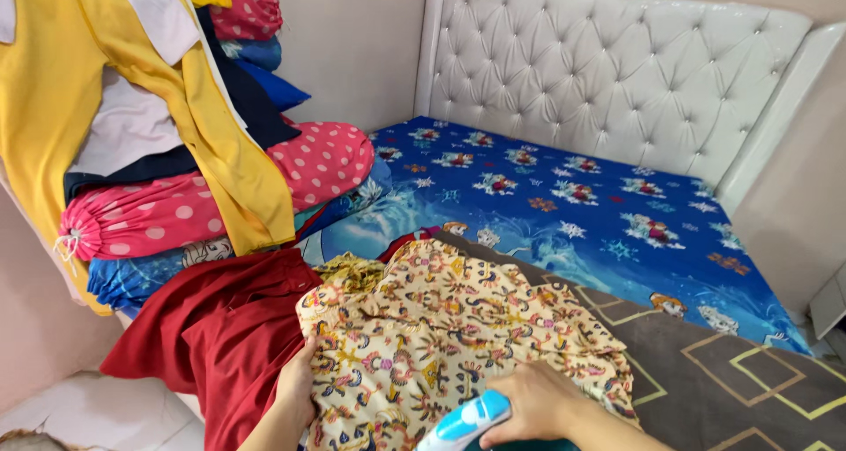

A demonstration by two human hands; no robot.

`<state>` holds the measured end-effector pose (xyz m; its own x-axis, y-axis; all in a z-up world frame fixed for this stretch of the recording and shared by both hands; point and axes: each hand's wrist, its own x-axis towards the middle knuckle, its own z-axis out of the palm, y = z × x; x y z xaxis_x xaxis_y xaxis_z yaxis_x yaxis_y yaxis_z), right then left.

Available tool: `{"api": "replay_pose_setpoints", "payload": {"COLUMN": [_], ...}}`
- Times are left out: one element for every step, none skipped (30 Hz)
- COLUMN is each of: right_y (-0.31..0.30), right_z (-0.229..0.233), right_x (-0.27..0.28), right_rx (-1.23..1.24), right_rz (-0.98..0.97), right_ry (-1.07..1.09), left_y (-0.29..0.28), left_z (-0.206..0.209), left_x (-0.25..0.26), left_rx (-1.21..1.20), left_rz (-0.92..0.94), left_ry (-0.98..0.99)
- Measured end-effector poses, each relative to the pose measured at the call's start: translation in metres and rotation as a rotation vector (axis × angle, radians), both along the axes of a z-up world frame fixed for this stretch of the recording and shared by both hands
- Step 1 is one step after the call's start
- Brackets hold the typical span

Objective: The person irons a patterned garment on a bed using a blue and white electric iron. They repeatedly smooth the fabric, lift and reposition sections of the garment, and move the iron back and forth to remove wrinkles. The person handles the garment with both hands, ensuring different areas are flattened before applying the iron.

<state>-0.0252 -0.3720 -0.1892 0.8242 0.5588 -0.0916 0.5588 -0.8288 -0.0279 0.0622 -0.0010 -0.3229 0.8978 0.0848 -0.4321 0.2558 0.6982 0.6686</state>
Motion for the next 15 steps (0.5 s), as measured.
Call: {"api": "replay_pose_setpoints", "payload": {"right_y": [0.005,0.009,0.016,0.023,0.027,0.030,0.034,0.036,0.034,0.032,0.032,0.032,0.032,0.036,0.041], "right_z": [0.001,0.001,0.003,0.007,0.009,0.009,0.012,0.014,0.014,0.015,0.017,0.015,0.011,0.007,0.001], "right_x": [-0.002,-0.003,0.003,0.015,0.023,0.028,0.040,0.046,0.047,0.046,0.045,0.037,0.026,0.019,0.010], "right_rx": [0.004,0.008,0.035,0.061,0.087,0.111,0.139,0.167,0.178,0.188,0.195,0.217,0.236,0.166,0.096], "right_rz": [-0.017,-0.034,-0.214,-0.394,-0.574,-0.587,-0.601,-0.614,-0.543,-0.472,-0.398,-0.237,-0.073,0.026,0.129], "right_ry": [-0.065,-0.131,-0.102,-0.074,-0.053,-0.063,-0.078,-0.092,-0.025,0.041,0.104,0.215,0.325,0.213,0.106], "left_y": [0.001,0.000,-0.001,-0.002,-0.003,-0.003,-0.003,-0.002,-0.003,-0.001,0.000,0.000,0.000,0.001,0.001], "left_z": [0.000,0.000,0.001,0.002,0.003,0.004,0.006,0.006,0.006,0.004,0.002,-0.001,-0.003,-0.003,-0.005], "left_x": [-0.001,-0.001,-0.001,-0.003,-0.005,-0.006,-0.006,-0.007,-0.008,-0.008,-0.007,-0.006,-0.003,0.001,0.002], "left_rx": [-0.009,-0.008,-0.008,-0.007,-0.012,-0.016,-0.018,-0.011,-0.004,0.003,0.005,0.007,0.008,0.011,0.015], "left_rz": [-0.006,-0.009,-0.010,-0.011,-0.006,-0.001,0.004,0.007,0.008,0.010,0.000,-0.010,-0.020,-0.026,-0.029], "left_ry": [-0.005,-0.004,-0.002,-0.001,-0.009,-0.016,-0.029,-0.028,-0.029,-0.030,-0.027,-0.025,-0.020,-0.017,-0.010]}}
